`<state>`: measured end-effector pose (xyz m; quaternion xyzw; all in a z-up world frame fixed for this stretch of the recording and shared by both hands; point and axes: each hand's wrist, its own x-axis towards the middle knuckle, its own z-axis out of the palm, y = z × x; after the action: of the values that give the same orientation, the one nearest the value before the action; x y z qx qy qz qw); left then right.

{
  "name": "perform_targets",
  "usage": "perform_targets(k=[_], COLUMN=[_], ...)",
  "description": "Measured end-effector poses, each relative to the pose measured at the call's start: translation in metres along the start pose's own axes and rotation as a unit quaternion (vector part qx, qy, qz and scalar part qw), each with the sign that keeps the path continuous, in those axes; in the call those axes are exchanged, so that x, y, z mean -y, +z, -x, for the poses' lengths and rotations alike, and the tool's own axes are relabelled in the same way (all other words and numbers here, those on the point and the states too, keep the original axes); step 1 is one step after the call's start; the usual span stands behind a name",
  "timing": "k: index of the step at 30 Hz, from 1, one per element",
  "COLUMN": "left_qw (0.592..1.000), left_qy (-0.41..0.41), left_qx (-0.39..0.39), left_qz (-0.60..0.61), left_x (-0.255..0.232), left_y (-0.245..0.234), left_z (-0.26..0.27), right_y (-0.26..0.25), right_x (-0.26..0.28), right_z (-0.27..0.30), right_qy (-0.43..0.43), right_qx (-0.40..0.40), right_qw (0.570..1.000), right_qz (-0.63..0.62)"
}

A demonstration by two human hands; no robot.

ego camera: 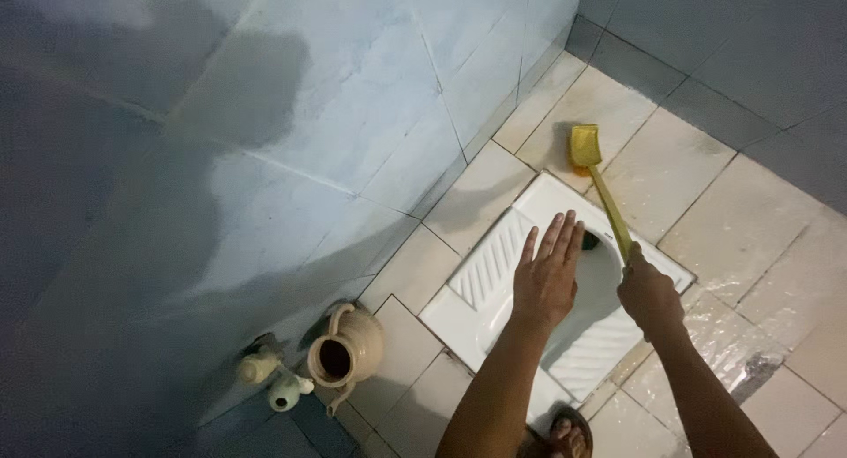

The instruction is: The person scrubs the floor tiles and the interior of a squat toilet using a yellow long-handled brush. They then pick up a ceramic jug, pour water into the toilet, and continue scrubbing the surrounding floor area.

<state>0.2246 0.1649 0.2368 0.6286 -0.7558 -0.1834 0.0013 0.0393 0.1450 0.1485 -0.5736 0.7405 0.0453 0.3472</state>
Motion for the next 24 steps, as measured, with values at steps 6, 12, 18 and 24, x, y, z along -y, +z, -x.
perform_targets(k=[6, 12, 18, 24], left_qw=[0.996, 0.999, 0.996, 0.997], left_qy=[-0.013, -0.028, -0.050, -0.050], left_qx=[-0.080, -0.035, -0.062, -0.048], left_qz=[-0.024, -0.016, -0.035, -0.020], left_x=[0.002, -0.019, -0.022, -0.028], left_y=[0.005, 0.007, -0.003, -0.010], left_z=[0.006, -0.002, -0.008, -0.001], right_y=[-0.029, -0.027, -0.042, -0.023], right_x=[0.045, -0.007, -0.034, -0.049], right_z=[0.019, 0.004, 0.003, 0.003], right_qy=[0.024, -0.113, 0.013, 0.012], right_qx=[0.105, 0.021, 0.046, 0.054], right_qw=[0.994, 0.989, 0.999, 0.997], right_qz=[-0.024, 0.092, 0.021, -0.058])
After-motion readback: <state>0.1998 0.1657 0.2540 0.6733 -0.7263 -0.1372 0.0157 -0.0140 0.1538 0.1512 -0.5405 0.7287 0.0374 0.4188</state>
